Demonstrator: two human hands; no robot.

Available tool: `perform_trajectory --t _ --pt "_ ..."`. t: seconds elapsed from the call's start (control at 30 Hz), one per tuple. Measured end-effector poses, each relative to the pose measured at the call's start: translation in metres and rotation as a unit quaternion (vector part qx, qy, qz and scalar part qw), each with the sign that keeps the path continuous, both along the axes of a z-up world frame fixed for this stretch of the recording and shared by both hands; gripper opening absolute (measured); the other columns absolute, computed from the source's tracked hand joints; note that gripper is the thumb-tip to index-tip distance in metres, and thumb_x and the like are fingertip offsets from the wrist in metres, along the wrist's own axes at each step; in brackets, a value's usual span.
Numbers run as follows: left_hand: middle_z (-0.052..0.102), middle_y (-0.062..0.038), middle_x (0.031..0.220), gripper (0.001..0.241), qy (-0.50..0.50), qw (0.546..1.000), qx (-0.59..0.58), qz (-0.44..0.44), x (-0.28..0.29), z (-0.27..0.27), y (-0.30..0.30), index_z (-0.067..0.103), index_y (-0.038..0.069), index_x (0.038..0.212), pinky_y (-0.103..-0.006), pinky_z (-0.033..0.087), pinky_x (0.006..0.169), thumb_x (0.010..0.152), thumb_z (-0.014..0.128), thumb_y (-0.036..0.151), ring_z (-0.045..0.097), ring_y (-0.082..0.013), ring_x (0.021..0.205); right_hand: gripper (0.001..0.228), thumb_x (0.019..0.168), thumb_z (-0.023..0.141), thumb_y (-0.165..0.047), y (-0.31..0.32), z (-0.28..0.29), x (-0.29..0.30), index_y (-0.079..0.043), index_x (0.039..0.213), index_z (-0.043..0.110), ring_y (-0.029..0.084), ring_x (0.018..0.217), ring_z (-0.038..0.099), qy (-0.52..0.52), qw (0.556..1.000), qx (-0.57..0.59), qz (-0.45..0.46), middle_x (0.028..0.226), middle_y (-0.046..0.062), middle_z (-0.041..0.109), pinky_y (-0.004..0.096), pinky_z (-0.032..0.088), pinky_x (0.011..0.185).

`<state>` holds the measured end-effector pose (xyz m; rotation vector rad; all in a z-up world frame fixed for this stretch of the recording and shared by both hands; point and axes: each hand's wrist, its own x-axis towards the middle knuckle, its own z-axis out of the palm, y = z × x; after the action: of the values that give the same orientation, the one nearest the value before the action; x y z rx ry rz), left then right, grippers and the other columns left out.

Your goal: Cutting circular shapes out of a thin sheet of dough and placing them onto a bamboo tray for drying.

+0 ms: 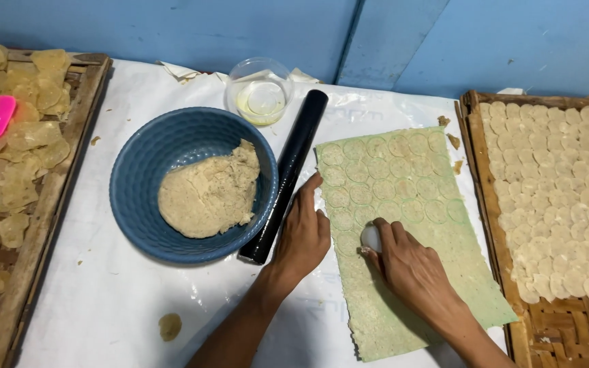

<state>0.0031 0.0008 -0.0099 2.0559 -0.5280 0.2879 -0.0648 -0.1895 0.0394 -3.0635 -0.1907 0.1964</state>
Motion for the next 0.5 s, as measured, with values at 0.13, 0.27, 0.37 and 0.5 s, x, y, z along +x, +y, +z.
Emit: perform_trajectory --t 0.13,0.27,0.37,0.5 --pt "0.053 -0.03 0.14 0.062 0.0 1.0 0.019 0.019 0.002 0.005 0.004 0.035 -0.008 0.145 -0.0493 0.048 0.104 0.086 0.053 -0.005 0.06 -0.0425 0.122 0.051 0.1 0.046 -0.05 0.008 -0.005 0.006 -0.006 0.124 0.048 0.025 0.055 0.068 -0.033 0.999 -0.03 0.01 0.085 0.011 0.062 0.036 0.054 0.042" --pt "0.051 -0.032 0.141 0.062 0.015 1.0 0.003 0.008 0.0 0.006 0.003 0.032 -0.01 0.147 -0.0504 0.046 0.105 0.087 0.05 -0.006 0.057 -0.0445 0.124 0.046 0.102 0.048 -0.043 0.016 -0.002 0.005 0.001 0.114 0.05 0.021 0.034 0.06 -0.031 0.999 -0.036 0.016 0.073 0.012 0.063 0.033 0.05 0.029" --pt "0.052 -0.033 0.139 0.064 0.016 1.0 0.01 0.009 0.0 0.001 0.002 0.031 -0.009 0.148 -0.0515 0.045 0.104 0.087 0.051 -0.006 0.057 -0.0447 0.122 0.045 0.102 0.04 -0.05 0.005 0.006 0.012 -0.01 0.121 0.047 0.025 0.063 0.076 0.046 0.997 -0.047 0.037 0.091 0.01 0.066 0.033 0.061 0.044" --pt "0.052 -0.031 0.14 0.063 0.018 1.0 0.021 0.014 0.0 0.005 0.001 0.033 -0.008 0.147 -0.0508 0.047 0.104 0.087 0.053 -0.005 0.058 -0.044 0.122 0.045 0.105 0.038 -0.045 0.011 0.0 0.007 -0.004 0.117 0.05 0.018 0.04 0.057 0.006 0.999 -0.037 0.011 0.078 0.01 0.062 0.03 0.051 0.033"
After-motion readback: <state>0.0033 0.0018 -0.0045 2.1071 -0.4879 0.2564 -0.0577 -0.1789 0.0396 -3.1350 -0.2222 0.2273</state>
